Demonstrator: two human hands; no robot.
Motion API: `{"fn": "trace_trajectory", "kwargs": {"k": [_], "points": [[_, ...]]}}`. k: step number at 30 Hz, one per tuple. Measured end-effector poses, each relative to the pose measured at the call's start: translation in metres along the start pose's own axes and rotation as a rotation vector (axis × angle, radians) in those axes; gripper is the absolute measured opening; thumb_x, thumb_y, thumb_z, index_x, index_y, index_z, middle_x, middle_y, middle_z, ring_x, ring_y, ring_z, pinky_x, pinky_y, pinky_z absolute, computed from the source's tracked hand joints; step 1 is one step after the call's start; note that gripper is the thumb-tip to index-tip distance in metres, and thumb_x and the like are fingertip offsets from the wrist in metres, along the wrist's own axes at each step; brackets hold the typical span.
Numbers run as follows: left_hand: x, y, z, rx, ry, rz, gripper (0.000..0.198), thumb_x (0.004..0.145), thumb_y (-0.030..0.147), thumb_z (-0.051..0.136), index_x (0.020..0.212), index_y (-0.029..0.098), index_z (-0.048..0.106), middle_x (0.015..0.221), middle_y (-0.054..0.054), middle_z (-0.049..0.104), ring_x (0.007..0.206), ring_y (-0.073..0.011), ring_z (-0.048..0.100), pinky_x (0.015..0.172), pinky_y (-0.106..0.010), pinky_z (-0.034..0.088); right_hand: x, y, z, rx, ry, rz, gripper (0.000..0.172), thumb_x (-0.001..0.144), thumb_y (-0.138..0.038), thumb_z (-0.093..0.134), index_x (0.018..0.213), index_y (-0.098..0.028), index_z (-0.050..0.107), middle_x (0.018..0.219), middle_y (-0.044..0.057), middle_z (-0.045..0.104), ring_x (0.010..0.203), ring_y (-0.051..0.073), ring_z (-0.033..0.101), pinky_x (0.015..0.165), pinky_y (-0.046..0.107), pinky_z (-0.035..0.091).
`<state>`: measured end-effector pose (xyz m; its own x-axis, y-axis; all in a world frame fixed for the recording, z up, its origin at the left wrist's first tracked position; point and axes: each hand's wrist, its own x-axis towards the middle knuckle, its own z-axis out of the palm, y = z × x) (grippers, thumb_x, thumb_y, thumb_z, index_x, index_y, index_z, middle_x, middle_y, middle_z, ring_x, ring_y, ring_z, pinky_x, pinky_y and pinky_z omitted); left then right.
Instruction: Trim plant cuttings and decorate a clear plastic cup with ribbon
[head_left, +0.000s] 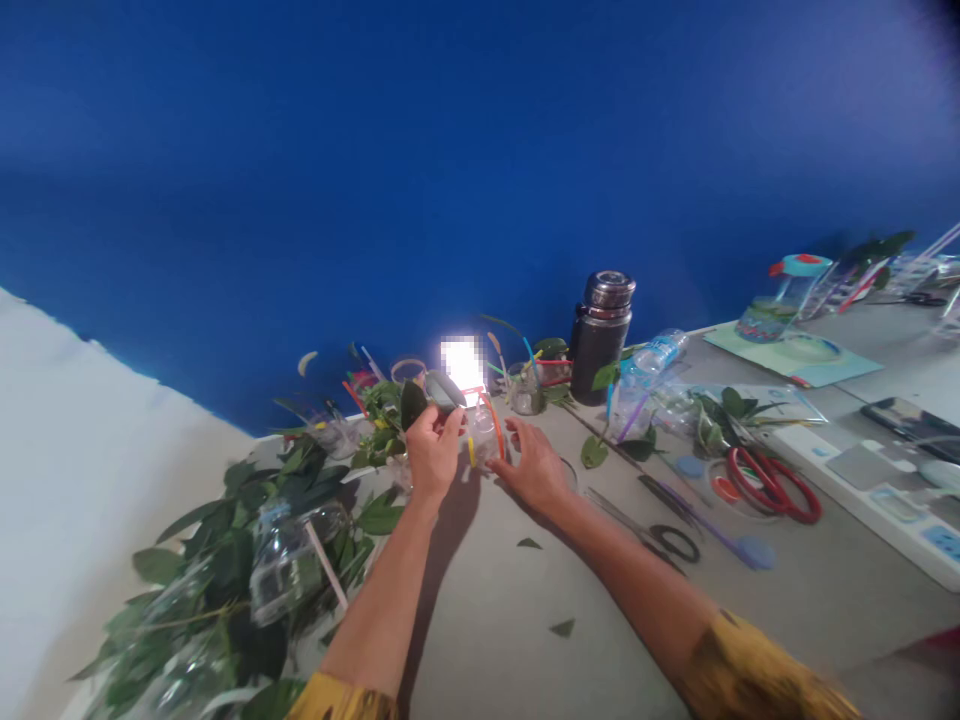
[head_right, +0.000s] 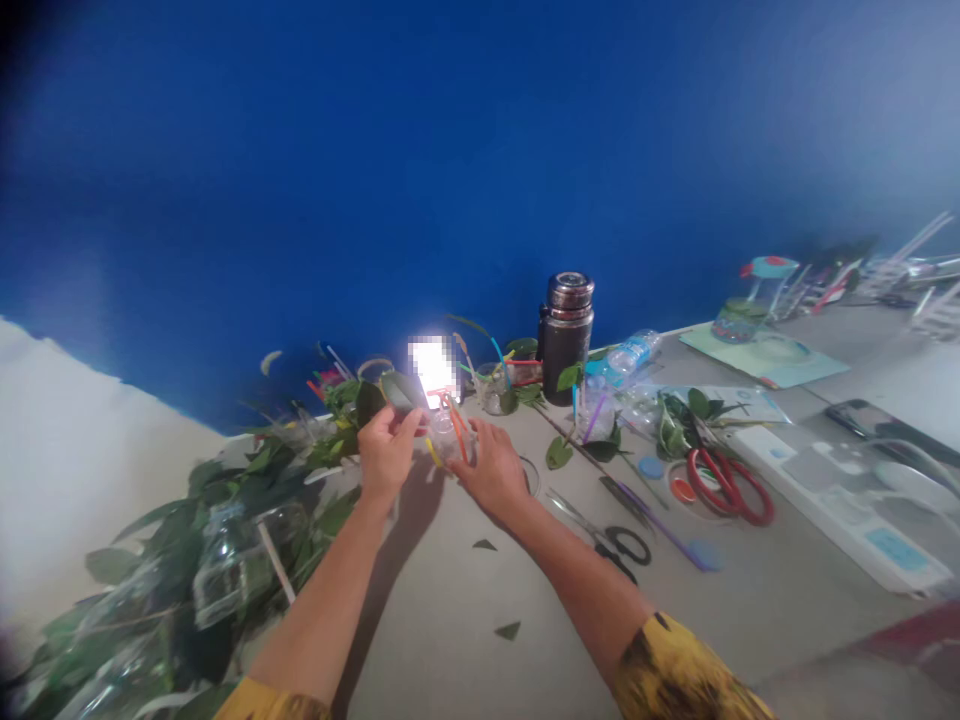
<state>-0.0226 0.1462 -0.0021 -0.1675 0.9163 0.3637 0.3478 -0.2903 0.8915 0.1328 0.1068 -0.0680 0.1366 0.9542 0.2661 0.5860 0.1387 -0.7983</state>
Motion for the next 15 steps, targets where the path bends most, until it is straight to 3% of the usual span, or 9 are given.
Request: {"fn": "trace_trajectory", "kwargs": {"k": [8,15], "points": [[0.000,0.001,0.000,-0.016,0.006,0.018,0.021,0.081,0.039,0.067,0.074,0.019,0.067,0.070,0.000,0.072,0.063,-0.0169,0.071,0.065,-0.025,0.055,0.009,0.002,0.014,0.132,0.056,-0.063,0.079,0.072,-0.031,0.081,0.146,-0.027,0.051,0.136,0.012,0.064,0.127,0.037,0.058,0.109,0.058,0.046],[-0.001,-0.001,-0.001,-0.026,-0.002,0.007,0.020,0.080,0.038,0.067,0.076,0.018,0.068,0.071,-0.001,0.073,0.066,-0.0177,0.073,0.067,-0.026,0.056,0.017,0.014,0.022,0.318,0.009,-0.029,0.100,0.068,-0.027,0.083,0.157,-0.029,0.037,0.143,0.012,0.062,0.134,0.035,0.054,0.113,0.059,0.044]]}}
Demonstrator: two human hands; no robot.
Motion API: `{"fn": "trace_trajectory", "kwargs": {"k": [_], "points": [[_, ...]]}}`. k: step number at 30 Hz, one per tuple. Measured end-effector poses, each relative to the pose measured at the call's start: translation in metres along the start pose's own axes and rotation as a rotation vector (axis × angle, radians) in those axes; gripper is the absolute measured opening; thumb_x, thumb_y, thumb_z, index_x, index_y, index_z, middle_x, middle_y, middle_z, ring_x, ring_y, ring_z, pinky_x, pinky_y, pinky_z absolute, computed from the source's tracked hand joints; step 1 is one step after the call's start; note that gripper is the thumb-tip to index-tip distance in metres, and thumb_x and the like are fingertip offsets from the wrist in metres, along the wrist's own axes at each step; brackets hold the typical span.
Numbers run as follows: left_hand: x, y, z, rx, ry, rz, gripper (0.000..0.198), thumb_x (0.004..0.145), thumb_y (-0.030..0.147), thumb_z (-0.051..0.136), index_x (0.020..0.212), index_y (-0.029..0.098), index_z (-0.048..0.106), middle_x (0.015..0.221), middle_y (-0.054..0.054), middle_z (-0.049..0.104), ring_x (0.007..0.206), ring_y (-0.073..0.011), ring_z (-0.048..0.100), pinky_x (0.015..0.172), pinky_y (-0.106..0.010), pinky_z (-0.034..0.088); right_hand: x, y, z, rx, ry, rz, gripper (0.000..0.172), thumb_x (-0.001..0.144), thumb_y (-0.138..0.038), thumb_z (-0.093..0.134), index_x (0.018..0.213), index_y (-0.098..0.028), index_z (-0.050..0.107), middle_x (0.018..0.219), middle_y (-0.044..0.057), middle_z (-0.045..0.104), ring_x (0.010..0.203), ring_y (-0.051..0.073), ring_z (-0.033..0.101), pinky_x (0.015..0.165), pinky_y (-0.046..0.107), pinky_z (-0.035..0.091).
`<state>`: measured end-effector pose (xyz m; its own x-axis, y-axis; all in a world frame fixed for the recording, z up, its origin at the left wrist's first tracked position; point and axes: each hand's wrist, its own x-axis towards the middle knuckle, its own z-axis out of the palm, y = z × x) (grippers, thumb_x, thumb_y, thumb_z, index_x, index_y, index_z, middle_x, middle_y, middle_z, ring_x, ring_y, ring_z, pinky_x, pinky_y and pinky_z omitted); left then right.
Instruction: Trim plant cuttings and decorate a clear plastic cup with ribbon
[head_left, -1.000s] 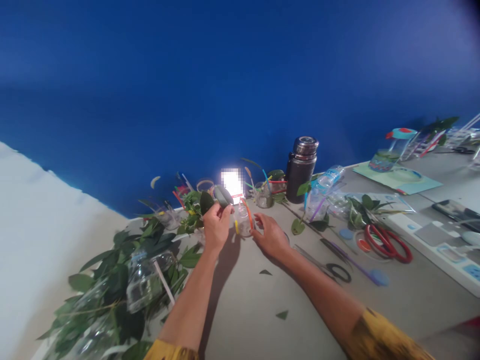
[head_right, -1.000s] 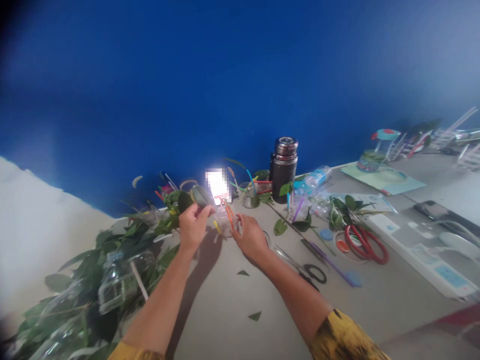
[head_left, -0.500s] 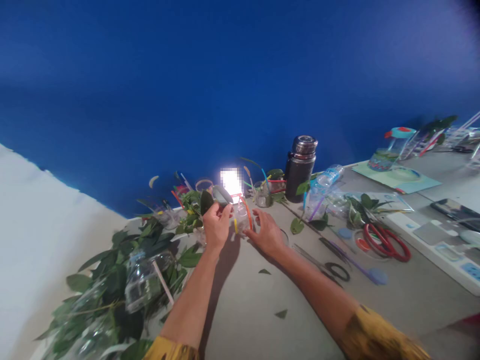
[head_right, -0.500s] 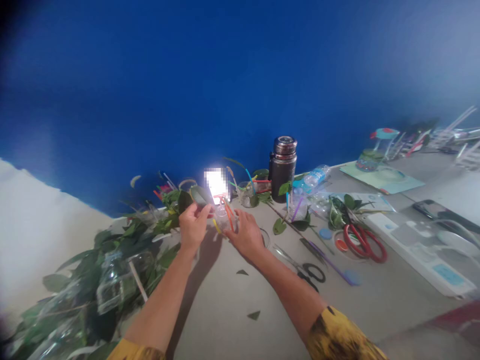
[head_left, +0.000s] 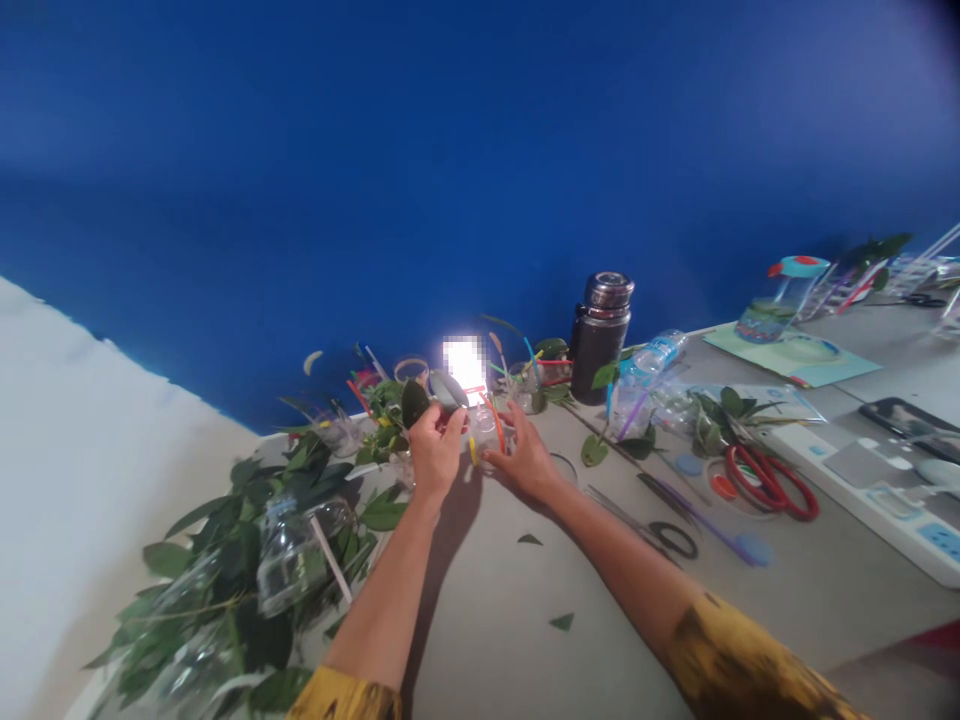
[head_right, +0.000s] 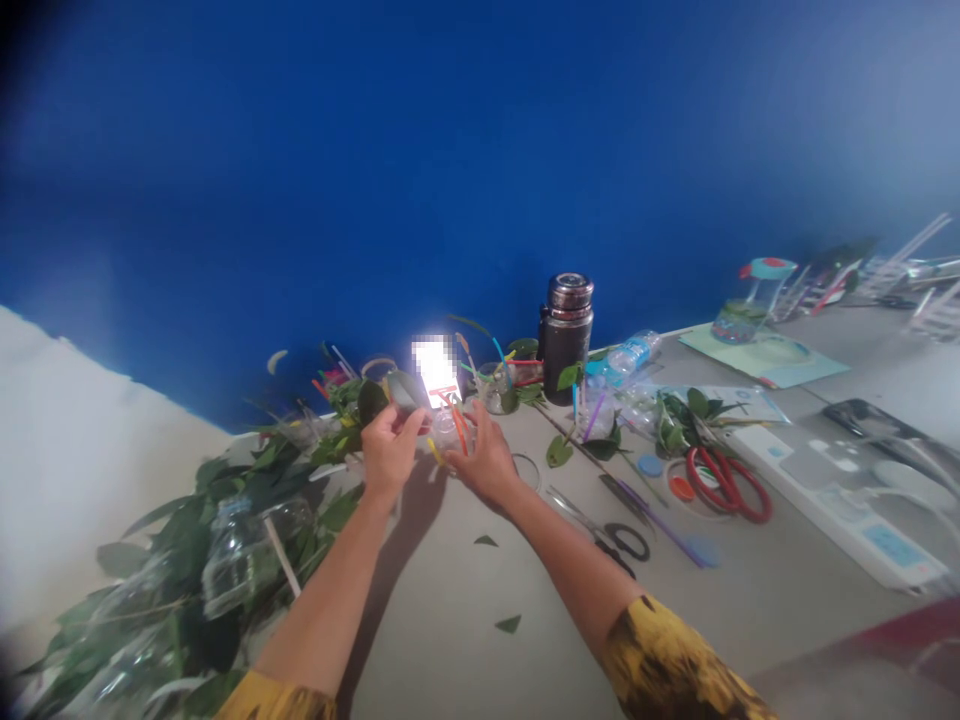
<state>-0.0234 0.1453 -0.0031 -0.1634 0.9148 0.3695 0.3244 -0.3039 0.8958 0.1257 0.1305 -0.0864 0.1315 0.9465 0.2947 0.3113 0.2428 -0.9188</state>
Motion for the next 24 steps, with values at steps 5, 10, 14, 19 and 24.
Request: {"fn": "trace_trajectory", "kwargs": {"k": [5,10,14,19,24], "points": [[0.000,-0.002,-0.001,-0.009,0.006,-0.002,0.023,0.081,0.041,0.067,0.079,0.018,0.069,0.072,-0.001,0.073,0.064,-0.0173,0.072,0.066,-0.026,0.057,0.011,0.004,0.004,0.079,-0.038,-0.017,0.107,0.065,-0.027,0.086,0.159,-0.031,0.035,0.140,0.011,0.063,0.131,0.034,0.058,0.110,0.058,0.047],[0.000,-0.001,0.001,-0.059,0.006,-0.019,0.025,0.080,0.042,0.067,0.082,0.018,0.069,0.072,-0.001,0.072,0.064,-0.0172,0.071,0.066,-0.027,0.059,0.018,0.001,0.012,0.090,-0.049,-0.032,0.109,0.063,-0.027,0.087,0.159,-0.026,0.034,0.142,0.014,0.062,0.126,0.033,0.061,0.111,0.054,0.047],[-0.001,0.002,0.002,-0.075,0.011,-0.026,0.024,0.079,0.042,0.067,0.082,0.018,0.068,0.070,-0.001,0.072,0.062,-0.0174,0.070,0.066,-0.027,0.059,0.017,0.001,0.015,0.067,-0.035,-0.042,0.106,0.066,-0.028,0.085,0.159,-0.023,0.034,0.140,0.015,0.063,0.126,0.033,0.061,0.112,0.054,0.046],[-0.001,0.004,0.000,-0.014,0.001,0.001,0.019,0.081,0.038,0.066,0.077,0.019,0.066,0.071,-0.002,0.074,0.069,-0.0194,0.073,0.069,-0.027,0.057,0.016,0.005,0.015,0.054,-0.034,-0.082,0.104,0.066,-0.026,0.084,0.158,-0.023,0.035,0.142,0.016,0.062,0.127,0.033,0.060,0.111,0.053,0.047],[-0.001,-0.003,-0.001,0.078,-0.007,0.056,0.019,0.084,0.038,0.065,0.078,0.020,0.067,0.075,-0.004,0.075,0.070,-0.0190,0.072,0.072,-0.028,0.055,0.016,0.005,0.015,0.035,-0.027,-0.079,0.102,0.067,-0.028,0.084,0.157,-0.025,0.037,0.142,0.015,0.062,0.126,0.032,0.060,0.110,0.052,0.047]]}}
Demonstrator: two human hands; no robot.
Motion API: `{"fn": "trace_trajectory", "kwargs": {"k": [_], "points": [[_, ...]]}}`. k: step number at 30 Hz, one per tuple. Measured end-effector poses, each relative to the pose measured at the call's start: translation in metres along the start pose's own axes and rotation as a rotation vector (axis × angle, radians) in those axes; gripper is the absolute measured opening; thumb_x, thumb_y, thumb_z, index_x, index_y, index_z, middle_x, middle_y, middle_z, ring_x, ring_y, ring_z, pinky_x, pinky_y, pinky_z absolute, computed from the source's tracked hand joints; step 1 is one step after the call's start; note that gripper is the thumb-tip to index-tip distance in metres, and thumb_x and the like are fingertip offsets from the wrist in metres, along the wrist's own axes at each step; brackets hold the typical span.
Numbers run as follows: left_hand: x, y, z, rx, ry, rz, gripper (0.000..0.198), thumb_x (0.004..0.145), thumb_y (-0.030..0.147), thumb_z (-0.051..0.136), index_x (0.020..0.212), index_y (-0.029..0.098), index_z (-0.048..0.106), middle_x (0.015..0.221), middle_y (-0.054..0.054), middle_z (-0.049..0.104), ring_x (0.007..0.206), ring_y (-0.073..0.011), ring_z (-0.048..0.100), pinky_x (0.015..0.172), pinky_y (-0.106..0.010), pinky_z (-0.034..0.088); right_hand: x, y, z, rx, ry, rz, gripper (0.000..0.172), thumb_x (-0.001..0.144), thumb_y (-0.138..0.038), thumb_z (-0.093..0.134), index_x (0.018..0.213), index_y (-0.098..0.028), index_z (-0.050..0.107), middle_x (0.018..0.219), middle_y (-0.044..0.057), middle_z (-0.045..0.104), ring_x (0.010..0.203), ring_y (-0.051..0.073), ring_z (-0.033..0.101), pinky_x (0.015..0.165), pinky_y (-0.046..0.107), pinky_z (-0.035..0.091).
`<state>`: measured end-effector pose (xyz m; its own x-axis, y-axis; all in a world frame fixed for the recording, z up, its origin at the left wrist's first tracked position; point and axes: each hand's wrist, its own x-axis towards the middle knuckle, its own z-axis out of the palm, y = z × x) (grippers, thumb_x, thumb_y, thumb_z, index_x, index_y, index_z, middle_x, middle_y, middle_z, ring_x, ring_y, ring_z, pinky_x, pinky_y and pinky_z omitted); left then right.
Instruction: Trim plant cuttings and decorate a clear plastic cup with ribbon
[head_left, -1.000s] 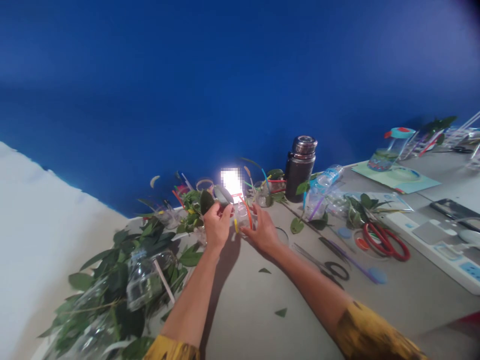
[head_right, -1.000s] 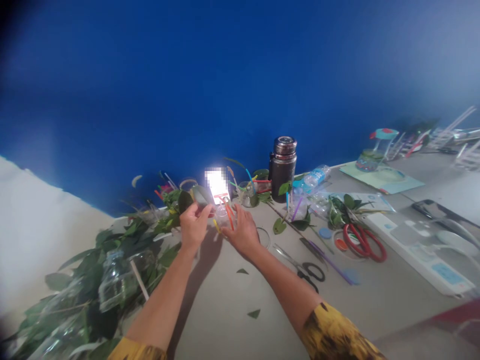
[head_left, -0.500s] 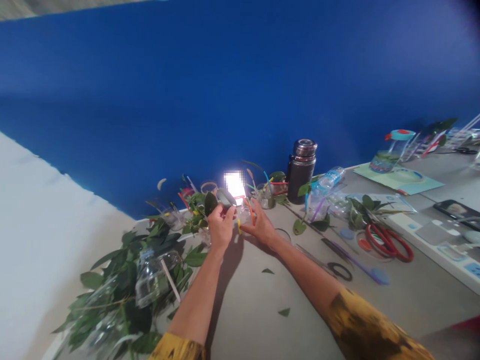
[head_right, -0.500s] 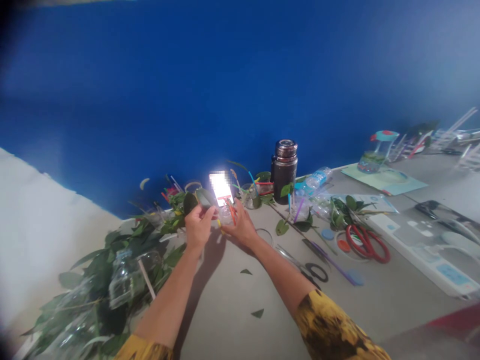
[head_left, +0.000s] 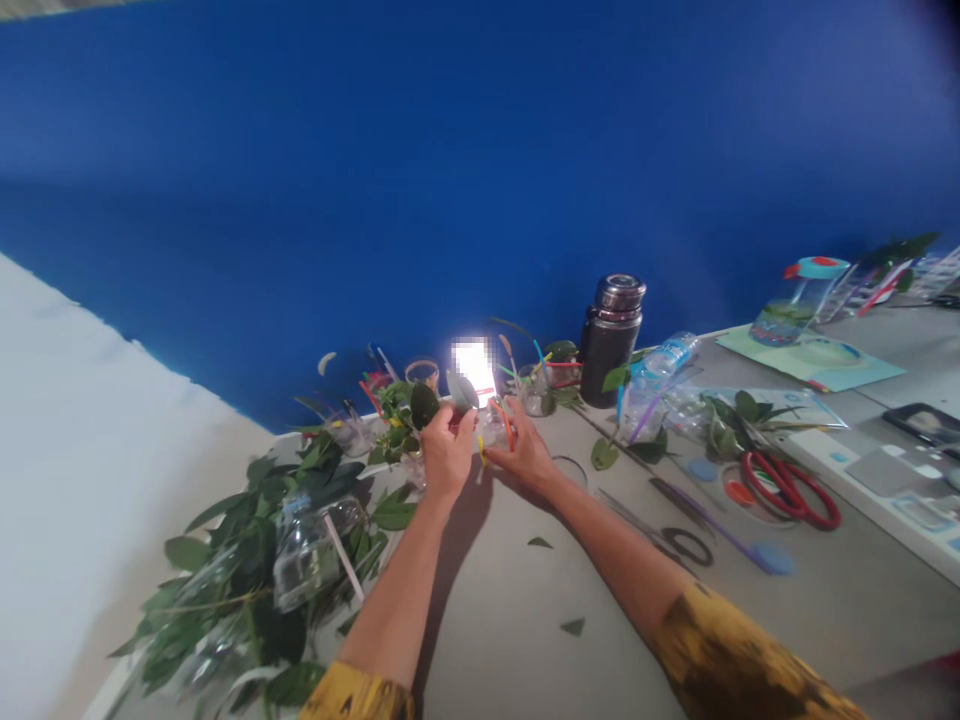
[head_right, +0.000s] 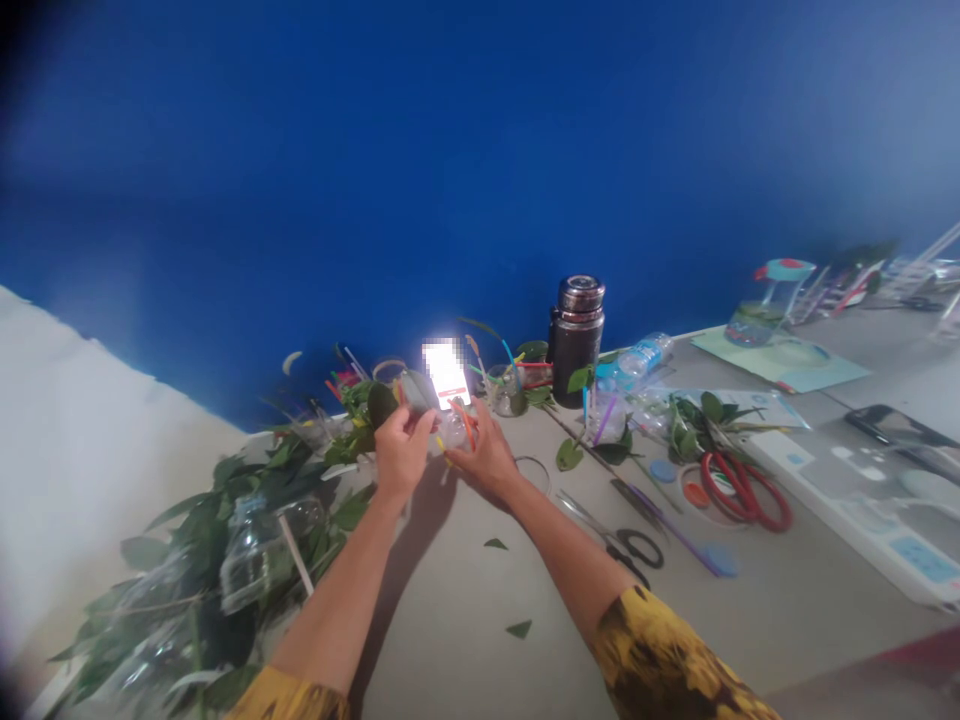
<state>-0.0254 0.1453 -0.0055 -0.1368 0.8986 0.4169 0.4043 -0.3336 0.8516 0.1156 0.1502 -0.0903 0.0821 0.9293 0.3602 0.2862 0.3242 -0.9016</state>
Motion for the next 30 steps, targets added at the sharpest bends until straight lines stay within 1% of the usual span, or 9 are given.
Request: {"fn": "trace_trajectory", "kwargs": {"k": [3,5,8,13,16,20,23,26,30], "points": [[0.000,-0.005,0.001,0.010,-0.017,0.011,0.020,0.085,0.039,0.065,0.080,0.020,0.067,0.075,-0.003,0.074,0.067,-0.0180,0.069,0.070,-0.027,0.054,0.001,-0.003,-0.001,-0.005,-0.007,0.015,0.101,0.066,-0.028,0.085,0.156,-0.022,0.039,0.144,0.016,0.060,0.128,0.033,0.059,0.112,0.052,0.046],[-0.001,-0.006,0.001,0.020,-0.024,0.010,0.022,0.084,0.041,0.065,0.080,0.020,0.067,0.073,-0.002,0.073,0.065,-0.0173,0.068,0.067,-0.025,0.052,0.001,-0.004,-0.002,-0.001,-0.010,0.024,0.101,0.065,-0.028,0.086,0.155,-0.023,0.040,0.147,0.016,0.059,0.131,0.034,0.058,0.114,0.053,0.044],[-0.002,-0.002,0.000,0.090,-0.027,0.024,0.025,0.083,0.043,0.065,0.073,0.020,0.063,0.068,-0.001,0.069,0.063,-0.0165,0.064,0.062,-0.024,0.049,0.001,-0.006,-0.004,0.014,-0.012,0.027,0.100,0.065,-0.028,0.087,0.154,-0.026,0.042,0.149,0.013,0.057,0.133,0.034,0.056,0.116,0.054,0.042],[-0.007,0.003,-0.004,0.171,-0.043,0.039,0.030,0.083,0.043,0.063,0.064,0.020,0.059,0.063,-0.001,0.066,0.061,-0.0158,0.060,0.060,-0.023,0.046,-0.001,-0.008,-0.005,0.030,-0.017,0.030,0.097,0.065,-0.028,0.087,0.153,-0.026,0.045,0.150,0.012,0.056,0.136,0.034,0.054,0.117,0.054,0.041],[-0.010,0.000,-0.006,0.138,-0.079,0.016,0.031,0.085,0.044,0.060,0.066,0.020,0.063,0.064,-0.001,0.068,0.064,-0.0169,0.062,0.062,-0.024,0.048,-0.002,-0.008,-0.006,0.041,-0.017,0.030,0.099,0.063,-0.028,0.088,0.153,-0.027,0.046,0.151,0.012,0.056,0.136,0.034,0.054,0.117,0.054,0.041],[-0.015,-0.004,-0.009,0.042,-0.158,-0.001,0.034,0.088,0.048,0.059,0.080,0.017,0.072,0.075,-0.004,0.075,0.073,-0.0204,0.068,0.069,-0.027,0.053,-0.004,-0.009,-0.009,0.058,-0.023,0.014,0.099,0.064,-0.029,0.088,0.153,-0.025,0.045,0.146,0.014,0.060,0.131,0.033,0.059,0.113,0.054,0.045],[-0.019,-0.005,-0.016,0.061,-0.213,-0.013,0.041,0.091,0.053,0.055,0.084,0.017,0.074,0.077,-0.005,0.075,0.077,-0.0222,0.070,0.071,-0.028,0.053,-0.004,-0.010,-0.012,0.072,-0.035,0.012,0.101,0.063,-0.030,0.089,0.153,-0.025,0.044,0.145,0.015,0.061,0.129,0.034,0.061,0.112,0.056,0.046],[-0.024,-0.005,-0.027,0.103,-0.255,-0.052,0.047,0.091,0.057,0.054,0.079,0.016,0.073,0.070,-0.005,0.073,0.072,-0.0223,0.069,0.068,-0.030,0.053,-0.005,-0.011,-0.016,0.080,-0.050,0.013,0.104,0.062,-0.031,0.090,0.154,-0.026,0.042,0.146,0.015,0.060,0.134,0.034,0.058,0.113,0.058,0.044],[-0.032,0.002,-0.041,0.157,-0.273,-0.096,0.037,0.085,0.051,0.060,0.078,0.018,0.074,0.069,-0.005,0.073,0.069,-0.0232,0.069,0.068,-0.032,0.053,-0.011,-0.017,-0.030,-0.010,-0.055,0.072,0.101,0.062,-0.034,0.090,0.153,-0.023,0.046,0.143,0.017,0.063,0.135,0.038,0.057,0.113,0.061,0.043]]}}
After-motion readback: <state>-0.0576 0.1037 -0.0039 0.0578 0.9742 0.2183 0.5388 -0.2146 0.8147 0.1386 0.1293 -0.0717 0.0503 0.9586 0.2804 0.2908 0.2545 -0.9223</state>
